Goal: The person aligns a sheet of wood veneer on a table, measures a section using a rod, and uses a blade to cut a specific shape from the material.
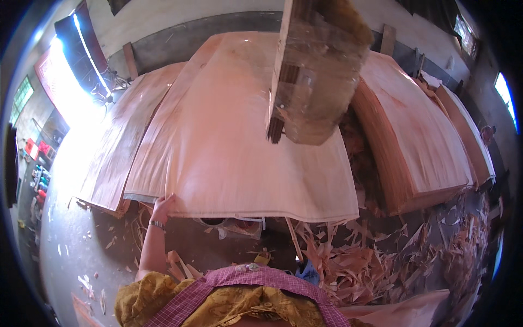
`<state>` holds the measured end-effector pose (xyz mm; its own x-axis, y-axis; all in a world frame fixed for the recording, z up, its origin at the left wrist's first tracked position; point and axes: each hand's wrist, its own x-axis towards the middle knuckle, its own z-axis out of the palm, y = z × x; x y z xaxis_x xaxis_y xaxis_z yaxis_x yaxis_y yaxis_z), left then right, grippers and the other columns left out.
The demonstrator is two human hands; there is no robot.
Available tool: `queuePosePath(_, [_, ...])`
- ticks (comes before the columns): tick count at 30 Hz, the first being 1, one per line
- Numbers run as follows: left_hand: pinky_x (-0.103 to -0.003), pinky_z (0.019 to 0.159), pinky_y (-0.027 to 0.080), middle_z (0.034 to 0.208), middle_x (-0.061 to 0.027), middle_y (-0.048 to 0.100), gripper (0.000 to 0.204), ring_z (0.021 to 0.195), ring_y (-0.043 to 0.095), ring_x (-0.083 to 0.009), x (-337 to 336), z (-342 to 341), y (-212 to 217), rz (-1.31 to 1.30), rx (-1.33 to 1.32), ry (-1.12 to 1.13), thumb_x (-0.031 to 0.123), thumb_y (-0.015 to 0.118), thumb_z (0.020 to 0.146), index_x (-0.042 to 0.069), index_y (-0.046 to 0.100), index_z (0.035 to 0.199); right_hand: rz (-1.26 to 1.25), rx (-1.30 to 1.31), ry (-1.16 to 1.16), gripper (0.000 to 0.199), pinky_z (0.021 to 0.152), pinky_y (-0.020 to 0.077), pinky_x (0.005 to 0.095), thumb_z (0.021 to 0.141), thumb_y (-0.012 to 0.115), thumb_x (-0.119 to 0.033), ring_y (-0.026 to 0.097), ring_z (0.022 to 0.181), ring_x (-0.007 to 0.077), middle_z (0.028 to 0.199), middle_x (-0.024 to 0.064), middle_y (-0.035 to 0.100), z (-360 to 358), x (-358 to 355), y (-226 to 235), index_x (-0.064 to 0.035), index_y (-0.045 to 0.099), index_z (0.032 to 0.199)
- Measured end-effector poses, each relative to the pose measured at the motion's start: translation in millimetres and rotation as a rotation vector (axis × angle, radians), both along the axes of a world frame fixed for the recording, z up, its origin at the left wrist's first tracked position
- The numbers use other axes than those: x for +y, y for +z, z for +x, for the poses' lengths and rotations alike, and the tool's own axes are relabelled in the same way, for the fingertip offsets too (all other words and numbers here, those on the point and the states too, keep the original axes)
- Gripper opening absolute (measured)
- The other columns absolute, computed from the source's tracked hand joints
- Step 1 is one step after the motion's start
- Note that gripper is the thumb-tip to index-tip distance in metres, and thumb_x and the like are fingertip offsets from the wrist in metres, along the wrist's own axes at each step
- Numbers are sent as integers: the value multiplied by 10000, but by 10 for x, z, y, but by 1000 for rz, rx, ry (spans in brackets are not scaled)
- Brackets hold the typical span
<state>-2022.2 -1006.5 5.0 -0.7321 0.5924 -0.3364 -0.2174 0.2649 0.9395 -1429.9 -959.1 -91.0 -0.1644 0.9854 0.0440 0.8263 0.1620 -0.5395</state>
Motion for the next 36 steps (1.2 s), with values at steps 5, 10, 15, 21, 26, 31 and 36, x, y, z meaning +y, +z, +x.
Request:
queuePosePath(5, [-269,661,508,849,-28,684,231,736,633,-116,-138,-128,-523,-109,-28,-31,222,728,868,4,699,938,-61,163,-99,472,807,522,471,862,668,-248,641,1023,360,1143,236,640,-578,625,470,-67,504,1265])
queuePosePath(10, [-285,624,505,828,-31,677,233,692,623,-127,-85,-91,-652,-157,-105,-6,212,748,844,-2,695,920,37,125,-3,406,804,511,499,848,646,-213,629,959,417,1059,258,647,-725,1470,-147,-25,565,1199])
queuePosePath(15, [-298,585,499,809,-39,672,244,654,620,-144,351,255,-536,-198,-77,26,215,760,828,-5,693,910,241,49,163,402,769,512,488,871,618,-258,623,917,437,1020,251,649,-381,1937,-267,-11,583,1186])
queuePosePath(21, [-342,551,531,806,-83,676,255,715,660,-175,762,812,-607,-250,18,47,188,769,813,-23,675,922,-41,413,16,510,760,512,471,904,624,-320,641,918,413,1060,243,655,720,1717,614,-36,519,1315])
queuePosePath(26, [-359,595,553,784,-97,691,284,681,671,-215,439,803,-649,-721,450,289,165,792,691,-11,663,872,-115,490,-13,558,784,514,459,902,648,-327,655,923,392,1066,215,669,893,1729,1139,-33,497,1351])
queuePosePath(31, [-356,592,538,741,-82,689,149,649,661,-202,588,1018,-533,-981,500,3,140,741,690,9,672,706,-332,569,80,638,838,511,416,926,641,-299,660,990,357,1138,212,660,441,2018,781,-37,384,1448])
queuePosePath(36, [-341,366,365,600,-47,572,148,455,554,-192,433,974,-401,-511,19,203,134,624,785,105,580,646,-197,634,135,634,821,524,415,914,660,-316,652,1035,344,1259,216,597,-23,1948,401,-25,403,1415])
